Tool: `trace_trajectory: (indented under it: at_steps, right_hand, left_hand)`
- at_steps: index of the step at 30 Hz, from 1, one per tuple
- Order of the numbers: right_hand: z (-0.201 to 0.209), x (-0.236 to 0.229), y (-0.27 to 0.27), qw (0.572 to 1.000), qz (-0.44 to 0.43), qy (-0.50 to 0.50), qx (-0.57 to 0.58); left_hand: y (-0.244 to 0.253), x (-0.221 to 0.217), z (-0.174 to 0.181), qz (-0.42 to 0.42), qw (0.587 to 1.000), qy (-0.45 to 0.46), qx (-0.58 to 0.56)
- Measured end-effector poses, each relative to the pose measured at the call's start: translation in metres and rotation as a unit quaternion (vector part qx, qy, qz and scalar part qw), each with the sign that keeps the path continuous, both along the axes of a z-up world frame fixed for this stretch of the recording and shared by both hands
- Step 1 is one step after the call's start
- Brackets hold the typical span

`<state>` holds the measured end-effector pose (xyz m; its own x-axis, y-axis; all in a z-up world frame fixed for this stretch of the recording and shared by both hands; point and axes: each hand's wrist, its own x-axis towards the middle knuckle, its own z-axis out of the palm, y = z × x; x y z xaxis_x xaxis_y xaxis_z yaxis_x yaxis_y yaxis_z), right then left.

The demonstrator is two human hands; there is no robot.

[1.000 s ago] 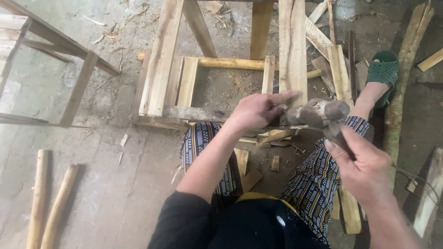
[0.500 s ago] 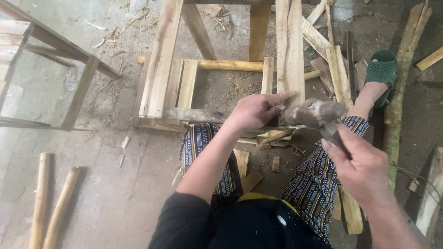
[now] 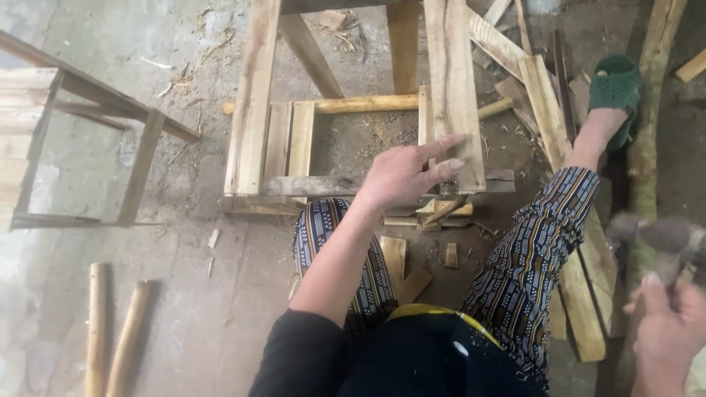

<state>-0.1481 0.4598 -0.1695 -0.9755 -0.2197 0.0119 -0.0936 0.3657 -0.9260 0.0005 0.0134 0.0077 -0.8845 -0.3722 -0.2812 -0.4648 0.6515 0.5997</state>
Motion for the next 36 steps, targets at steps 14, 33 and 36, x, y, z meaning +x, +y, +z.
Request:
trace_trajectory:
  at_steps: [14, 33, 36]
  right_hand:
    - [-0.288, 0.077, 0.160, 0.932, -0.230, -0.278, 0.025]
    - [-0.366, 0.107, 0.201, 0.873, -0.174, -0.297, 0.345]
    - [-0.277, 0.102, 0.151, 0.921, -0.141, -0.167, 0.322]
  left_hand:
    - [0.014, -0.015, -0.018, -0.039, 0.996, 0.004, -0.080]
    - [0.044, -0.013, -0.039, -0.014, 0.953, 0.173, -0.250]
    - [0.039, -0.012, -0.043, -0.024, 0.952, 0.176, -0.249]
